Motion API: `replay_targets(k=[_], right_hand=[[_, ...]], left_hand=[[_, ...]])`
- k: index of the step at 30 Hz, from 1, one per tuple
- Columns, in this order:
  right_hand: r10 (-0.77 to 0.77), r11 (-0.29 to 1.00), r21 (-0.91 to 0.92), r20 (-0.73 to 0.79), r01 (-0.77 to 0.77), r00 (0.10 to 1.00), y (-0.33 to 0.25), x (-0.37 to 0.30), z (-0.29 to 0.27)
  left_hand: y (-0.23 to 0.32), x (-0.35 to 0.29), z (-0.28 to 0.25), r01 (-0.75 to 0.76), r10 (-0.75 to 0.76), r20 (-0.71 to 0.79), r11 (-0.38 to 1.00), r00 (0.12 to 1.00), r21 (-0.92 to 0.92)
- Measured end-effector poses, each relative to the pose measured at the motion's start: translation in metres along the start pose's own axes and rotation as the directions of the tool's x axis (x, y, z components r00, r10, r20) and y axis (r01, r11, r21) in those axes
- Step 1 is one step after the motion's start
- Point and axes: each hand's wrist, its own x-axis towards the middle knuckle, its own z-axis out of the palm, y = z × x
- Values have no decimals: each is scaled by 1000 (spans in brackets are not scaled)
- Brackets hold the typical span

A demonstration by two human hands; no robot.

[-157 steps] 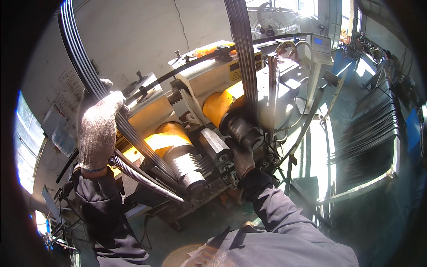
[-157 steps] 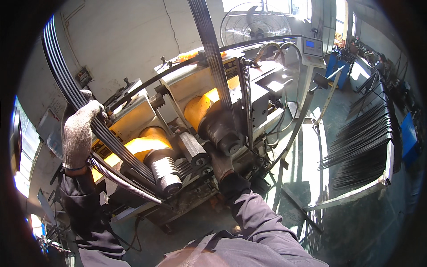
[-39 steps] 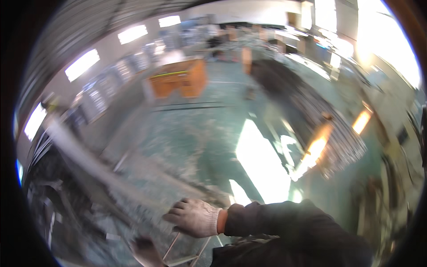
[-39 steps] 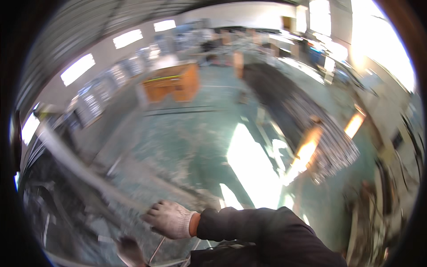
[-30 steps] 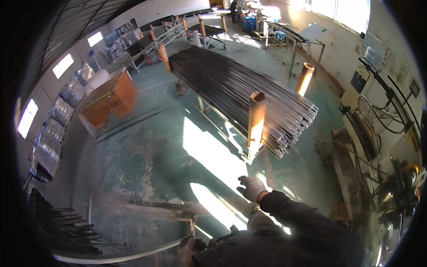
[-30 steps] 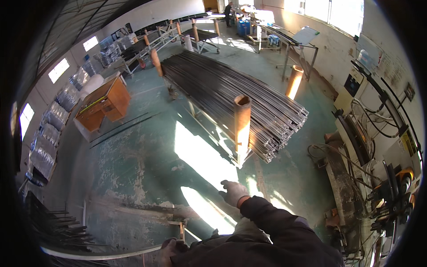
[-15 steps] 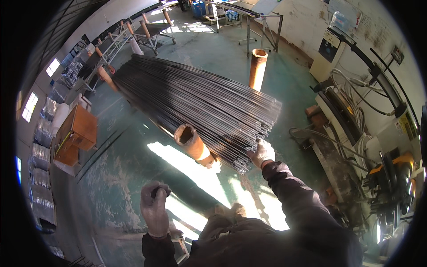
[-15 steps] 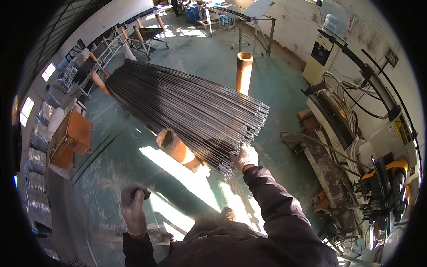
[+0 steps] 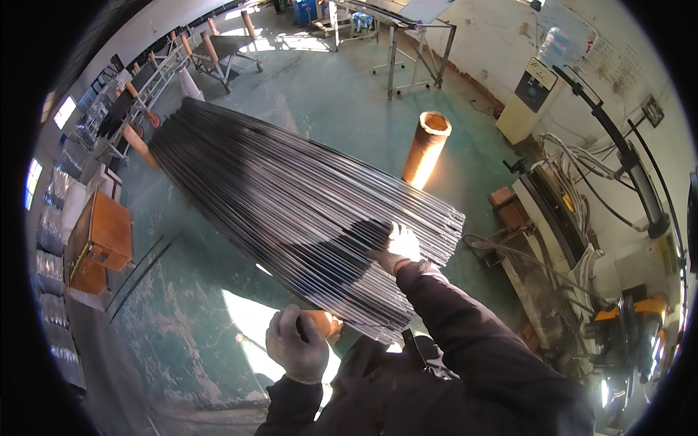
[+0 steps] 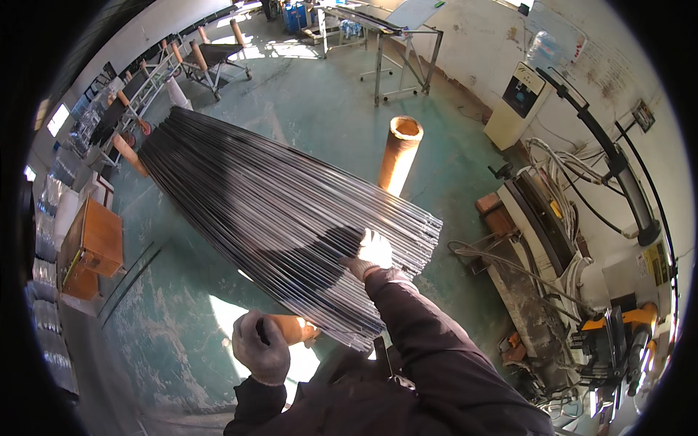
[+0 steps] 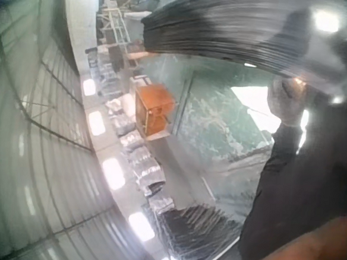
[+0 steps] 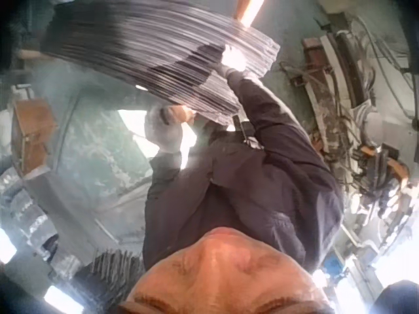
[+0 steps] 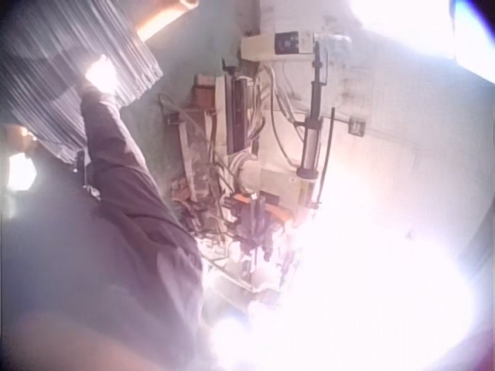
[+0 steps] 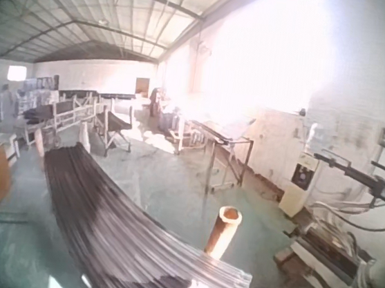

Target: The person repeatedly picks up bundles of metal rods, feeds them into a bending machine, and removes the bent rods to place them on a rack. The process is repeated multiple times throughout the clip.

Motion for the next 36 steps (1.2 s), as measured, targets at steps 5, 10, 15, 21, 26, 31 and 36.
replay_targets(k=[5,10,15,21,26,31,36], right_hand=[[61,966,-257,89,-36,994,-25,32,21],[-77,943,-318,79,98,994,-24,32,36],[-178,954,-173,336,246,925,-22,27,45],[-198,979,70,512,189,836,-16,62,28],[-180,983,120,561,136,808,-14,74,4],[-141,867,441,665,-233,733,-8,76,-20],[-178,810,509,688,-293,704,-4,61,-48]], left_hand=[[-12,-2,5,-32,32,-32,999,999,15],[-14,-6,16,13,-10,-91,999,996,36],[-12,-12,14,55,-52,-84,998,995,42],[-5,-5,9,66,-62,-61,996,996,59],[10,9,-5,279,-282,-15,955,959,-101],[44,18,-5,250,-278,-66,929,958,-274],[77,12,29,482,-254,453,711,855,-511]])
